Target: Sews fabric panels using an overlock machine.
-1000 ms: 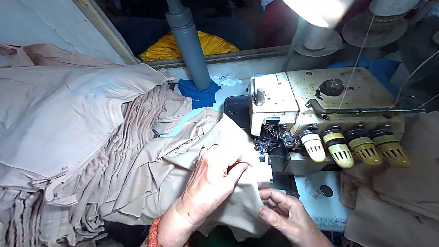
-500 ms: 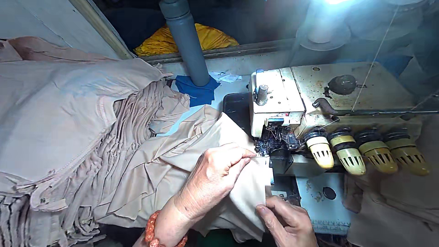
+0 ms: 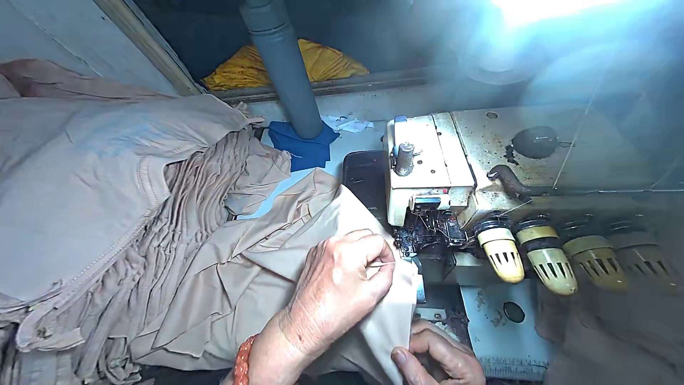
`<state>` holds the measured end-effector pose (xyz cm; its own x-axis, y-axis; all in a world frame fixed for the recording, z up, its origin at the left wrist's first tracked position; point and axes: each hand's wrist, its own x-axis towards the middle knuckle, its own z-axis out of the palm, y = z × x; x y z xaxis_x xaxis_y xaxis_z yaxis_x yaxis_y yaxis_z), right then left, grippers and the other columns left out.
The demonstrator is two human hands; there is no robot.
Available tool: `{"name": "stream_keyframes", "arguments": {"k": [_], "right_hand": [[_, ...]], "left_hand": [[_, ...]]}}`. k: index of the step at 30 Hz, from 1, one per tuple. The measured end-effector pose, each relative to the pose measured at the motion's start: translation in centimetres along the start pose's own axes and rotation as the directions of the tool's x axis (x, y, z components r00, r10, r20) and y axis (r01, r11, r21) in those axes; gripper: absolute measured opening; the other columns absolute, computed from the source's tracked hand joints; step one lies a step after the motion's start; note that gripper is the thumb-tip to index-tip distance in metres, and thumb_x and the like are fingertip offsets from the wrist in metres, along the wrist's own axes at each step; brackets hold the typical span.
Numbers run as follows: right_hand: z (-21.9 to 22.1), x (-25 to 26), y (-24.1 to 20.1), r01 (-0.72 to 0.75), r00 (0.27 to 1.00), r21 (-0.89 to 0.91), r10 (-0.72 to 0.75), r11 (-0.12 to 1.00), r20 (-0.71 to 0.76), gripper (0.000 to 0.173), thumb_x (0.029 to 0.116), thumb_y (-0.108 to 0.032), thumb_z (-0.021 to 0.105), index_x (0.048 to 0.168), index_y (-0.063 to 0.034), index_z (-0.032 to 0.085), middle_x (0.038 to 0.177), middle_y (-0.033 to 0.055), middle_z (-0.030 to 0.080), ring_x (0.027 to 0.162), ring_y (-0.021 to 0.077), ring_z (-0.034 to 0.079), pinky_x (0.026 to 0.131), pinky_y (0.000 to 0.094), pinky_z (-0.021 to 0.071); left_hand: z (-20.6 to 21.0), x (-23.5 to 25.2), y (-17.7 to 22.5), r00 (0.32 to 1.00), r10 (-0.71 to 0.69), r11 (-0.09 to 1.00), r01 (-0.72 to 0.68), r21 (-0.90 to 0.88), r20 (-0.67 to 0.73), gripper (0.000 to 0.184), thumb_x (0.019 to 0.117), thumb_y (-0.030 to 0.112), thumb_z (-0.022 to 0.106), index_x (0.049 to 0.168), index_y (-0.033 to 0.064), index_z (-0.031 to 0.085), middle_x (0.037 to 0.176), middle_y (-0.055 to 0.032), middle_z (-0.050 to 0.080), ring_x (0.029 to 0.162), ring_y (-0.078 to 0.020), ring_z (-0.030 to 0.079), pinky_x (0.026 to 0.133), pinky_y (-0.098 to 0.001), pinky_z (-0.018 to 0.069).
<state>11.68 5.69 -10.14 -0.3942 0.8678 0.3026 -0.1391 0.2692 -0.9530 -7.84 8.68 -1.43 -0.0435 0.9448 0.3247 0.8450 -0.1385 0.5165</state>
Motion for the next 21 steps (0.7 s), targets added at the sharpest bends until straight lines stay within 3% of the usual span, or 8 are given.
{"name": "stream_keyframes", "arguments": {"k": [3,9,11,14,17,21], "right_hand": [[-0.2,-0.3,-0.2,-0.035,0.998,0.031,0.033,0.999,0.057,0.014,0.0880,-0.001,0.074,0.078,0.0058,0.067,0.083,0.0106,0.069,0.081,0.0051,0.067,0.073,0.0166,0.0558],[-0.4,-0.3,-0.2,-0.070,0.994,0.103,0.061,0.992,0.088,0.012,0.0892,-0.001,0.071,0.081,0.0059,0.067,0.082,0.0079,0.070,0.081,0.0031,0.066,0.074,0.0171,0.0552],[-0.4,-0.5,-0.7,-0.145,0.989,0.163,0.138,0.976,0.052,0.007,0.0884,0.003,0.069,0.092,0.0008,0.064,0.080,-0.0001,0.071,0.075,-0.0004,0.066,0.069,0.0175,0.0553],[-0.6,-0.2,-1.4,-0.237,0.970,0.244,0.243,0.940,0.006,0.029,0.0841,0.010,0.065,0.099,-0.0124,0.054,0.077,-0.0119,0.065,0.067,-0.0050,0.061,0.061,0.0141,0.0514],[-1.4,0.0,-1.7,-0.248,0.966,0.330,0.259,0.911,0.010,0.032,0.0819,0.010,0.063,0.098,-0.0151,0.051,0.079,-0.0125,0.065,0.067,-0.0049,0.061,0.059,0.0131,0.0500],[-2.0,0.4,-2.2,-0.246,0.968,0.372,0.250,0.895,0.037,0.032,0.0815,0.010,0.063,0.097,-0.0156,0.051,0.079,-0.0122,0.064,0.067,-0.0045,0.060,0.059,0.0133,0.0492]], "left_hand": [[0.2,-1.0,0.0,0.995,0.099,0.995,-0.099,-0.023,-0.005,0.013,0.0927,0.023,0.063,0.085,0.0217,0.073,0.080,0.0121,0.064,0.070,0.0021,0.062,0.055,-0.0186,0.0505],[0.7,-1.8,-0.1,0.972,0.228,0.968,-0.219,0.122,-0.059,0.020,0.0984,0.029,0.062,0.092,0.0217,0.079,0.087,0.0046,0.065,0.073,-0.0040,0.061,0.056,-0.0191,0.0479],[1.2,-1.7,-0.1,0.970,0.220,0.968,-0.204,0.147,-0.103,0.019,0.0975,0.027,0.063,0.090,0.0188,0.078,0.088,0.0028,0.066,0.074,-0.0063,0.063,0.058,-0.0208,0.0500],[2.1,-1.4,0.1,0.962,0.209,0.971,-0.183,0.152,-0.174,0.018,0.0966,0.023,0.064,0.086,0.0131,0.074,0.088,0.0003,0.068,0.076,-0.0088,0.065,0.061,-0.0225,0.0530],[2.3,-2.1,0.6,0.949,0.253,0.957,-0.218,0.190,-0.187,0.020,0.0982,0.020,0.062,0.089,0.0101,0.076,0.092,-0.0036,0.071,0.080,-0.0130,0.068,0.065,-0.0244,0.0552],[2.0,-2.9,0.3,0.953,0.264,0.941,-0.222,0.254,-0.146,0.024,0.1008,0.022,0.058,0.104,0.0141,0.080,0.110,-0.0041,0.075,0.094,-0.0191,0.069,0.074,-0.0341,0.0542]]}}
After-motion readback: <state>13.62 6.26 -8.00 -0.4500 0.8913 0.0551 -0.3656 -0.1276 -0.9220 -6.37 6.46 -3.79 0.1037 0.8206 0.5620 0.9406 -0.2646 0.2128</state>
